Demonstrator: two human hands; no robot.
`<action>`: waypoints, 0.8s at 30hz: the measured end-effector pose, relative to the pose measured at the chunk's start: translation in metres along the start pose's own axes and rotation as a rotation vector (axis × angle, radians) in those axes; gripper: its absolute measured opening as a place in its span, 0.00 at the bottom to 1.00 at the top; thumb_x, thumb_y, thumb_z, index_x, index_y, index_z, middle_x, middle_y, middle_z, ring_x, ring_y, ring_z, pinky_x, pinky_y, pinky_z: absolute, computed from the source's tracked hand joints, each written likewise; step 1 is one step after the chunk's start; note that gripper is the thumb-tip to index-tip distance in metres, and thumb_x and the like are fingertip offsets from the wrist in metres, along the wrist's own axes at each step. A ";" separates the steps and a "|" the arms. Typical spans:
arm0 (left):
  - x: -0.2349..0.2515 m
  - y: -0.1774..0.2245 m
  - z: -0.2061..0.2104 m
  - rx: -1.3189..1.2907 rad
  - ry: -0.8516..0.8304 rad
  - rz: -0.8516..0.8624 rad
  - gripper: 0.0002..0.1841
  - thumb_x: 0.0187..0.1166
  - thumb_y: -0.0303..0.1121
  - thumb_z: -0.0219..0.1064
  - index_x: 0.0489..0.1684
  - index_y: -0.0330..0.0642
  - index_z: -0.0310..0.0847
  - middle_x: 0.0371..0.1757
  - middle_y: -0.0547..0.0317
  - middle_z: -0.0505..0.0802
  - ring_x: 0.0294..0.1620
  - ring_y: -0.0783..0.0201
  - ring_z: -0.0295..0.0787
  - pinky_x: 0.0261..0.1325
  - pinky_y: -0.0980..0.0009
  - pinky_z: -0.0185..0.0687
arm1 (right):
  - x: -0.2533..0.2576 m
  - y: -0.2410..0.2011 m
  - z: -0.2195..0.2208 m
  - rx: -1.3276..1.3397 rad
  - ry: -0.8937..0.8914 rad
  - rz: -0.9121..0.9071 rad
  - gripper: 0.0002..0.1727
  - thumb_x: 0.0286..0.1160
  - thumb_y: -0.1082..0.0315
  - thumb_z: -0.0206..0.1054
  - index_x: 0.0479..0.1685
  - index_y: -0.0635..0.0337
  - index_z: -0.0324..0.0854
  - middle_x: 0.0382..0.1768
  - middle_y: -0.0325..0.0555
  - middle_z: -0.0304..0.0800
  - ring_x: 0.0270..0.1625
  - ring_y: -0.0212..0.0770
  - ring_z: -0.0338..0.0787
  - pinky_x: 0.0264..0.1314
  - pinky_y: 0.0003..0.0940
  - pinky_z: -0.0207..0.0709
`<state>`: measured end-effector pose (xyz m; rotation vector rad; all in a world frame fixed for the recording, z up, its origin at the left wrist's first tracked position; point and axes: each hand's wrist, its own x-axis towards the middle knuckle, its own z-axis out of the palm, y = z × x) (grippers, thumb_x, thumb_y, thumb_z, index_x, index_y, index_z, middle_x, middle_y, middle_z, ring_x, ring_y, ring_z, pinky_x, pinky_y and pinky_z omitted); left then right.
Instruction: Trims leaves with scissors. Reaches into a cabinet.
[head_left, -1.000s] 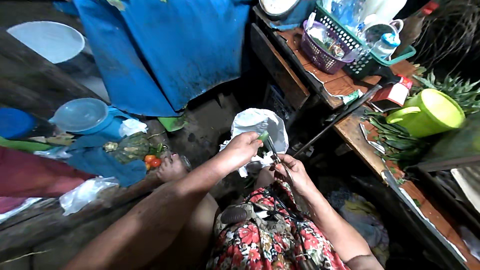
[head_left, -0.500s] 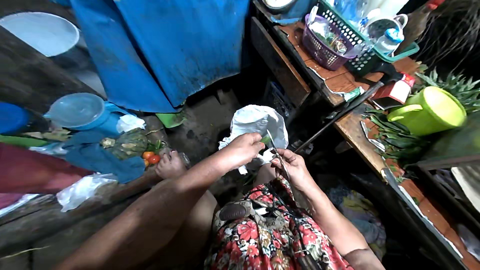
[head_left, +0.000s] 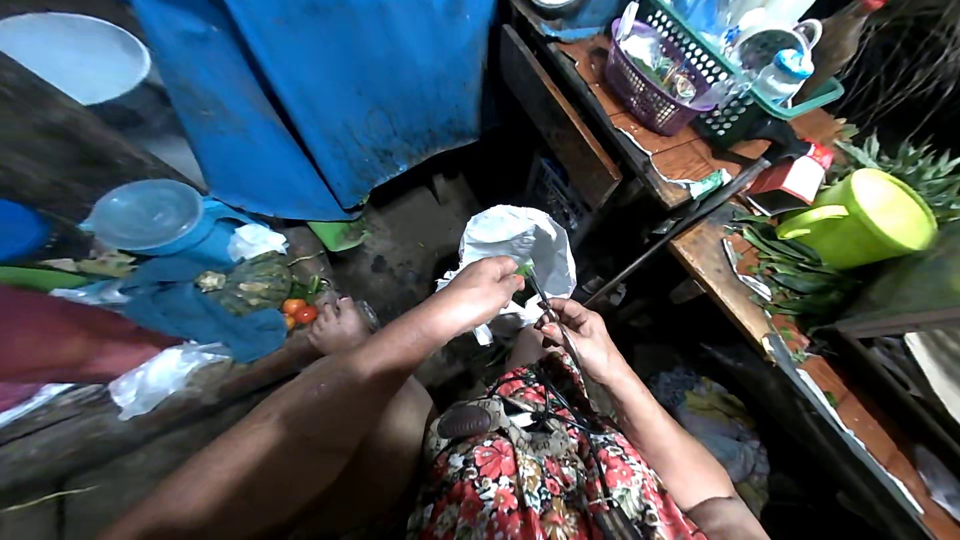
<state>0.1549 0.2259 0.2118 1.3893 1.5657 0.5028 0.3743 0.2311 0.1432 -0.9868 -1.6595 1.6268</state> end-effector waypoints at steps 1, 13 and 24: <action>0.000 -0.001 0.001 0.007 -0.022 0.006 0.14 0.93 0.37 0.54 0.38 0.40 0.79 0.23 0.57 0.79 0.22 0.65 0.74 0.29 0.70 0.72 | 0.000 -0.001 0.001 -0.007 0.006 0.010 0.26 0.76 0.57 0.73 0.64 0.71 0.80 0.40 0.41 0.91 0.35 0.29 0.88 0.40 0.24 0.85; 0.000 -0.004 0.000 0.037 -0.057 0.005 0.14 0.93 0.36 0.55 0.40 0.38 0.81 0.23 0.57 0.79 0.22 0.66 0.75 0.30 0.70 0.75 | 0.001 -0.002 0.001 0.019 0.051 0.018 0.18 0.80 0.65 0.70 0.61 0.70 0.82 0.34 0.40 0.91 0.28 0.28 0.87 0.33 0.23 0.84; 0.003 0.004 -0.004 0.021 0.005 -0.045 0.15 0.94 0.37 0.52 0.46 0.37 0.83 0.28 0.55 0.81 0.27 0.62 0.77 0.36 0.64 0.76 | 0.001 0.004 0.000 0.058 0.047 0.028 0.21 0.79 0.63 0.70 0.61 0.71 0.80 0.39 0.42 0.91 0.35 0.30 0.90 0.40 0.26 0.86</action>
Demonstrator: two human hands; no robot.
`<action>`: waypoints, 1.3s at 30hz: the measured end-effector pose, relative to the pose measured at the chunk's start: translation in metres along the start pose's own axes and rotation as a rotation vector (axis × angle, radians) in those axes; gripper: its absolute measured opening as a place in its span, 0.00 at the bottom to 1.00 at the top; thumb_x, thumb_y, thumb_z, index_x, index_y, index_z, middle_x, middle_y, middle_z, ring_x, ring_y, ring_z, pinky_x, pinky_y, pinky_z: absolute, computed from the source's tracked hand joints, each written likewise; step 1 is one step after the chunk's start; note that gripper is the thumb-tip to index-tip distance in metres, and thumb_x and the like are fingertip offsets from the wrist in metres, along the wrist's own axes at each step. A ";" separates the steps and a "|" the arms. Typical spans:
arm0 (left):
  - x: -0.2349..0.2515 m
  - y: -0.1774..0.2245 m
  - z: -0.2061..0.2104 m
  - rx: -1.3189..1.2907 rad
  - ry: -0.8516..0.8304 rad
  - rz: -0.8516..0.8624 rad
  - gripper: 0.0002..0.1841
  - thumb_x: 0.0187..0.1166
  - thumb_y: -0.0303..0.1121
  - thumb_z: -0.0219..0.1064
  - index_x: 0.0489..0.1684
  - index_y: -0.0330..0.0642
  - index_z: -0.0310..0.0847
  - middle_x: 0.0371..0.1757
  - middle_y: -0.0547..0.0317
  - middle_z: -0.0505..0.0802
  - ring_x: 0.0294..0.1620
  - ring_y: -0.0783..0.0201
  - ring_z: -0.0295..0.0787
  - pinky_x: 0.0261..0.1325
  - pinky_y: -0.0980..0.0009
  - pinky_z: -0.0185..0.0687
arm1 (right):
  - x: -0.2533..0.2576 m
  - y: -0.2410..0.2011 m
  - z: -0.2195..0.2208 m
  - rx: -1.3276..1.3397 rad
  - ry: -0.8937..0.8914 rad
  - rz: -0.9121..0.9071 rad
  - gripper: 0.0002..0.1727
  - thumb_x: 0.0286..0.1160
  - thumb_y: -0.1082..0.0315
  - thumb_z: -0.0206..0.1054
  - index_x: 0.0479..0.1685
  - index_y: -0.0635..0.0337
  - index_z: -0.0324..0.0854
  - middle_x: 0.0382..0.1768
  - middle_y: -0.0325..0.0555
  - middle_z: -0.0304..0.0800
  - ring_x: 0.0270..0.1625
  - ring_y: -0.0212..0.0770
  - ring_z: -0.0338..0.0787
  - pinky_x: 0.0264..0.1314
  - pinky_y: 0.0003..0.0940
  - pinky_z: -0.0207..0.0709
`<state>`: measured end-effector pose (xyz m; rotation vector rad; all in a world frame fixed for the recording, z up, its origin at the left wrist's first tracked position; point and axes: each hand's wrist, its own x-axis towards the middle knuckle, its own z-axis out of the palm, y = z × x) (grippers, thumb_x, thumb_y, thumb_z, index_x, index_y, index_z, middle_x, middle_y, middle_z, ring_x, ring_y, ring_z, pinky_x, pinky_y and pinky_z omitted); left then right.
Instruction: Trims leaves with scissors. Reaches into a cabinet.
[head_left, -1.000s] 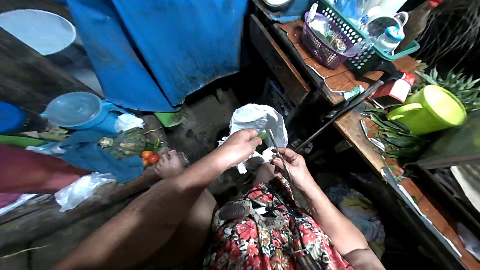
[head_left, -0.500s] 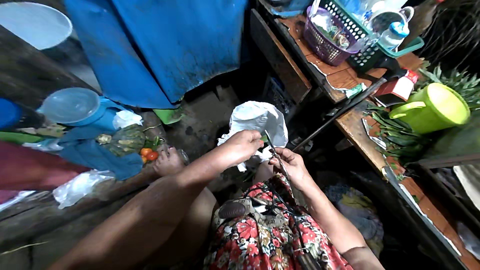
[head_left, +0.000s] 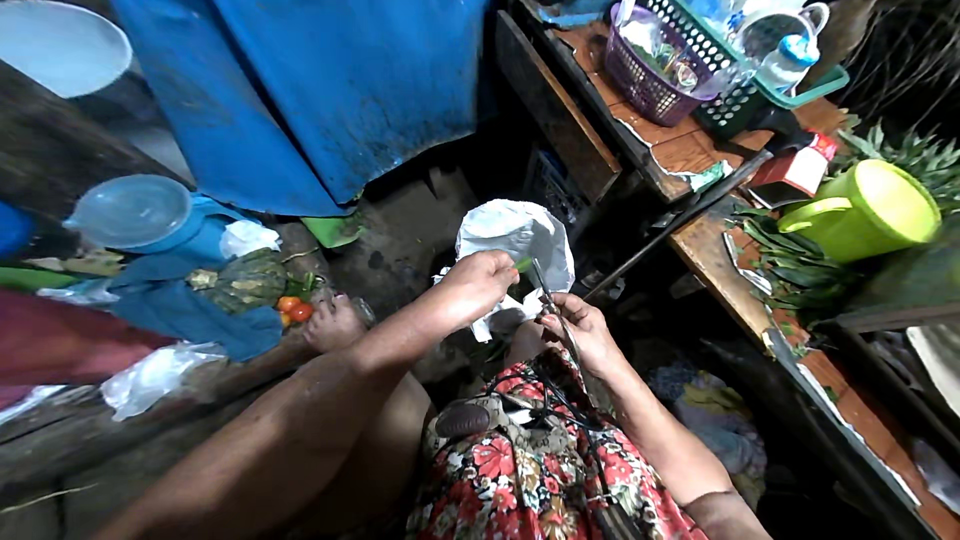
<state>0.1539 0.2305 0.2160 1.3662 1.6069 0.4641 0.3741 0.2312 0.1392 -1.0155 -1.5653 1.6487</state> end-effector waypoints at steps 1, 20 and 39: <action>0.001 0.000 0.000 -0.006 0.007 0.000 0.15 0.94 0.37 0.52 0.47 0.37 0.83 0.28 0.55 0.81 0.27 0.62 0.77 0.35 0.65 0.77 | 0.000 0.000 0.000 -0.014 -0.017 -0.006 0.22 0.79 0.61 0.70 0.62 0.71 0.80 0.40 0.42 0.91 0.36 0.30 0.90 0.41 0.26 0.87; 0.008 -0.009 0.011 -0.031 -0.019 0.058 0.14 0.93 0.37 0.55 0.44 0.39 0.84 0.25 0.60 0.81 0.24 0.69 0.75 0.32 0.71 0.76 | 0.003 -0.011 0.004 -0.043 -0.075 0.049 0.20 0.84 0.64 0.66 0.67 0.70 0.79 0.38 0.42 0.90 0.30 0.27 0.86 0.34 0.25 0.83; 0.022 -0.013 -0.001 -0.060 0.046 0.033 0.25 0.88 0.32 0.60 0.84 0.42 0.66 0.77 0.45 0.79 0.51 0.60 0.91 0.49 0.63 0.88 | -0.012 -0.043 -0.058 -0.439 0.191 -0.045 0.21 0.84 0.66 0.63 0.71 0.65 0.81 0.60 0.54 0.91 0.59 0.39 0.90 0.68 0.36 0.81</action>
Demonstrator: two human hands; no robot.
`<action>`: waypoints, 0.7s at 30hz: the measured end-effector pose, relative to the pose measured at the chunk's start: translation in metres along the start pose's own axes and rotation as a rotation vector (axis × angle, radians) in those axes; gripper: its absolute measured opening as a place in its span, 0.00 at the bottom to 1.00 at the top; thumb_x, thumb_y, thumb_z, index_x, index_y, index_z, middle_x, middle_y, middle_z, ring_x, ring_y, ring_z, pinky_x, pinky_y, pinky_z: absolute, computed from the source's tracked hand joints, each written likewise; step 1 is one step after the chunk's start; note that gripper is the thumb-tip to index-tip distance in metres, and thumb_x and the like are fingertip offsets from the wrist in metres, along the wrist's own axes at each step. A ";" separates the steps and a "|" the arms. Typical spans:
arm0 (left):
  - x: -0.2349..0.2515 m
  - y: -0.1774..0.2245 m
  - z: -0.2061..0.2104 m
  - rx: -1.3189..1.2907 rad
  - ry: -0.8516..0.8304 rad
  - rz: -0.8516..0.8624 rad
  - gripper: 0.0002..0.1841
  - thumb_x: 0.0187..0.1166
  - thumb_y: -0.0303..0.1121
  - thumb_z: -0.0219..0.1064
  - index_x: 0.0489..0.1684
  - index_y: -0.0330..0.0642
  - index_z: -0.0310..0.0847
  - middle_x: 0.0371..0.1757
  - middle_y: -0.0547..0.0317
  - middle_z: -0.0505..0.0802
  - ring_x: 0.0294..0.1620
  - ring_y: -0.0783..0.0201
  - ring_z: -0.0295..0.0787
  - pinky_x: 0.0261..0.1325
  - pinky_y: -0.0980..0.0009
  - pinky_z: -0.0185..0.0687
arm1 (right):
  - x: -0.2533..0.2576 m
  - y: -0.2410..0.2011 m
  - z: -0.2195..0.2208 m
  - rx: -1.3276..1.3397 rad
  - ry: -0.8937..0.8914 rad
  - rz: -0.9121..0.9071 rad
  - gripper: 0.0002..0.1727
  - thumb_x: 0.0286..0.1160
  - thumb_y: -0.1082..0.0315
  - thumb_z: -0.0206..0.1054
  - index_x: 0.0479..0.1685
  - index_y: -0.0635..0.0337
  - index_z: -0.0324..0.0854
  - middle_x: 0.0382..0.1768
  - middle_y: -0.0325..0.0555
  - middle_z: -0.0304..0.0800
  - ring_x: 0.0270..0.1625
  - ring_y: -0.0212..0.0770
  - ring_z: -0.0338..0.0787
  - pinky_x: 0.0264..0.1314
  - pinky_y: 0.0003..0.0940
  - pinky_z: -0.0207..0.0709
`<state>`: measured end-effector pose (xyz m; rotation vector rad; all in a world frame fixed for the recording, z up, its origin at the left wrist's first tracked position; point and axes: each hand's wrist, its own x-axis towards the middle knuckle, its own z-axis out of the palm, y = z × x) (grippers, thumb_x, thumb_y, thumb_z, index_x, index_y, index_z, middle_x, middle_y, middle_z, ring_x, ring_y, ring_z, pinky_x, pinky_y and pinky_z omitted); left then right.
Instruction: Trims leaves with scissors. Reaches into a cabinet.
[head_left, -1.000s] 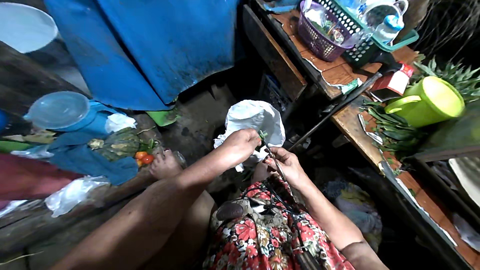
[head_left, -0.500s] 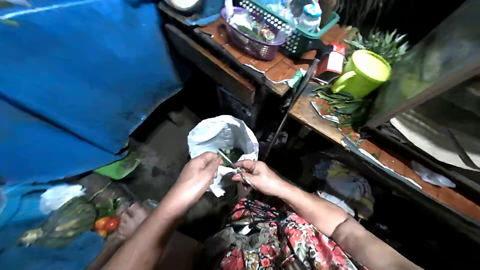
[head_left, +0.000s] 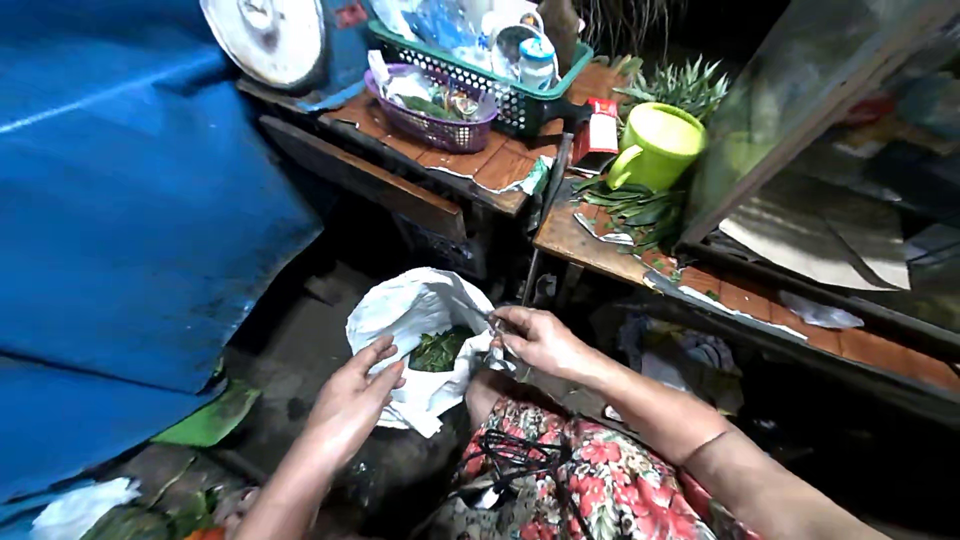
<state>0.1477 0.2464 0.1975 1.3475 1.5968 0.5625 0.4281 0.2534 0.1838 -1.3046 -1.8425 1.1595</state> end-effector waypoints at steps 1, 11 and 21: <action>0.000 -0.001 -0.001 0.003 0.006 0.007 0.24 0.87 0.32 0.60 0.83 0.41 0.68 0.77 0.45 0.79 0.50 0.60 0.91 0.49 0.63 0.88 | 0.002 0.003 -0.009 -0.057 0.039 -0.015 0.21 0.84 0.65 0.63 0.71 0.64 0.82 0.60 0.53 0.91 0.60 0.40 0.90 0.69 0.39 0.81; -0.006 -0.007 -0.011 0.069 0.055 0.072 0.23 0.84 0.33 0.62 0.79 0.41 0.73 0.75 0.45 0.80 0.49 0.62 0.90 0.50 0.62 0.89 | 0.024 0.019 -0.097 -0.511 0.350 -0.052 0.18 0.84 0.66 0.65 0.70 0.60 0.80 0.55 0.55 0.90 0.55 0.52 0.92 0.61 0.55 0.84; -0.007 -0.010 -0.013 0.198 0.053 0.078 0.23 0.84 0.36 0.63 0.77 0.42 0.76 0.71 0.43 0.84 0.49 0.57 0.90 0.54 0.54 0.86 | 0.046 0.056 -0.121 -0.684 0.509 -0.017 0.26 0.84 0.70 0.60 0.80 0.65 0.73 0.62 0.63 0.87 0.68 0.59 0.87 0.75 0.51 0.77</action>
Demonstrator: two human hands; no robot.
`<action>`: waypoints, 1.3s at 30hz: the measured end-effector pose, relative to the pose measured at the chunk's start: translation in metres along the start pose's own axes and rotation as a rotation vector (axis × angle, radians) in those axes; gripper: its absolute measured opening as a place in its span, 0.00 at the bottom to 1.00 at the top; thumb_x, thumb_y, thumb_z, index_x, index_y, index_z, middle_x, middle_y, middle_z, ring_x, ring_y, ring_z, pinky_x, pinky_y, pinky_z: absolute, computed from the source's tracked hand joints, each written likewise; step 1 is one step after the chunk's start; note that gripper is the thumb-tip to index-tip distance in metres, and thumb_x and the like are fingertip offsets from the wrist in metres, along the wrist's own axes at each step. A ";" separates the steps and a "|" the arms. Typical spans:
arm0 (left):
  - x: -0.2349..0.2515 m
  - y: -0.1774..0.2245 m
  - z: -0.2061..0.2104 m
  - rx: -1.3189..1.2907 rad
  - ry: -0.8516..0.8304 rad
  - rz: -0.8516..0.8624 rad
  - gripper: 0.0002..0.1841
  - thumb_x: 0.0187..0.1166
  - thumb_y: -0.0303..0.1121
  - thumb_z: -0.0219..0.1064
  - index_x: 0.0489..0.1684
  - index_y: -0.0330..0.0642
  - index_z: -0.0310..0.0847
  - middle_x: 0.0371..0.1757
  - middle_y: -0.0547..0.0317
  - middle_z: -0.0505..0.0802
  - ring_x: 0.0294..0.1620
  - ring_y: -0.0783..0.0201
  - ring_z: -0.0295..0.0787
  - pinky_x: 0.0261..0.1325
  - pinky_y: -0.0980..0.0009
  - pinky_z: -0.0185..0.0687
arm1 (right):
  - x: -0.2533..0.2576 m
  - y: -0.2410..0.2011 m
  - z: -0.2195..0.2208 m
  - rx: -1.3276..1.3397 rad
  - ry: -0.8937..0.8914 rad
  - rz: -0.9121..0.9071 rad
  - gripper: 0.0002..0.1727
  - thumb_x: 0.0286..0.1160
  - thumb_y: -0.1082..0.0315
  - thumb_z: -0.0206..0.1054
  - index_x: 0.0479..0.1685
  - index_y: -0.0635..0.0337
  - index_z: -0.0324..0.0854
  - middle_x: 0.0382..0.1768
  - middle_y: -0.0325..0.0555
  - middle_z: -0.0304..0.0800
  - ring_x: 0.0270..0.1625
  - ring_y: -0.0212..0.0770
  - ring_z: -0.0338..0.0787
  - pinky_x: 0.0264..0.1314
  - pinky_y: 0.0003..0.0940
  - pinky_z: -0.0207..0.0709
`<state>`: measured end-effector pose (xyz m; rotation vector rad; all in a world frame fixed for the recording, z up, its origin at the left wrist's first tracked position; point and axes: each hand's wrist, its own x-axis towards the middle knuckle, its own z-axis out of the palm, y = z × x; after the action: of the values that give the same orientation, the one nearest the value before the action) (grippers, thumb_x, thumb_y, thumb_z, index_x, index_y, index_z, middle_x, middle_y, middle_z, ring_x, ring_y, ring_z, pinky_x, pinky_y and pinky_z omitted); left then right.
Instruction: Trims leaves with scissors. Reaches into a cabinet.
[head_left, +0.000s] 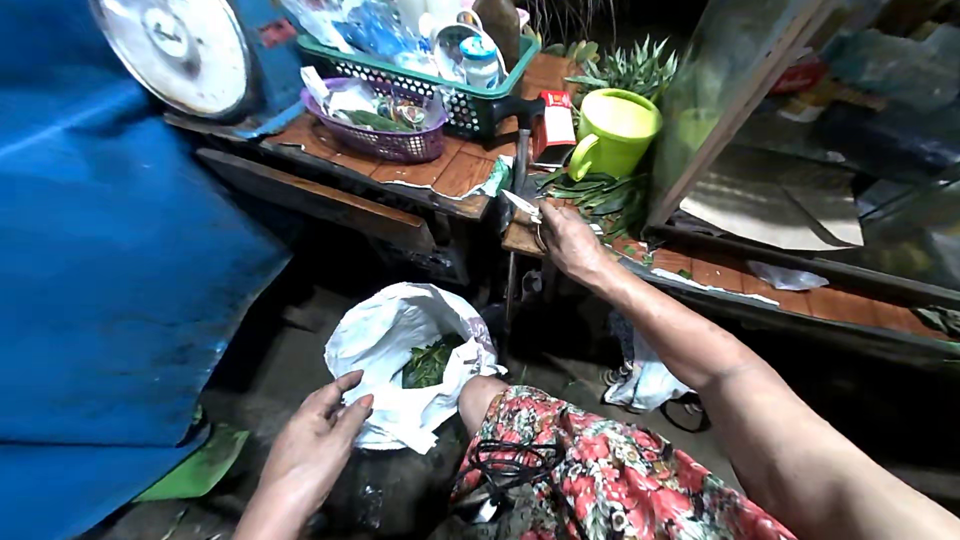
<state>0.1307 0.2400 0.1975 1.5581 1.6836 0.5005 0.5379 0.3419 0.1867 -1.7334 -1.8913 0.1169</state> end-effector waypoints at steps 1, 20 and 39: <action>0.000 0.000 0.000 0.007 0.004 0.001 0.23 0.83 0.36 0.63 0.77 0.43 0.76 0.70 0.43 0.84 0.49 0.57 0.90 0.53 0.54 0.86 | 0.000 0.002 0.000 -0.001 0.008 -0.005 0.25 0.84 0.70 0.59 0.80 0.65 0.72 0.62 0.63 0.87 0.68 0.59 0.87 0.76 0.51 0.77; 0.000 0.004 -0.006 0.142 -0.024 0.049 0.19 0.86 0.35 0.63 0.73 0.41 0.80 0.70 0.41 0.84 0.54 0.49 0.89 0.59 0.45 0.82 | 0.041 0.027 -0.047 -0.411 -0.187 0.026 0.17 0.81 0.73 0.59 0.66 0.69 0.79 0.56 0.70 0.87 0.63 0.70 0.86 0.64 0.66 0.79; 0.000 0.005 -0.008 0.187 -0.017 0.050 0.18 0.87 0.33 0.64 0.72 0.39 0.81 0.71 0.40 0.83 0.51 0.50 0.88 0.56 0.49 0.82 | 0.034 0.038 -0.061 -0.384 0.042 -0.030 0.24 0.78 0.74 0.61 0.75 0.60 0.78 0.55 0.67 0.90 0.62 0.68 0.89 0.64 0.64 0.79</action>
<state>0.1282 0.2423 0.2062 1.7368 1.7227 0.3627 0.5997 0.3617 0.2333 -1.9315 -2.0049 -0.3112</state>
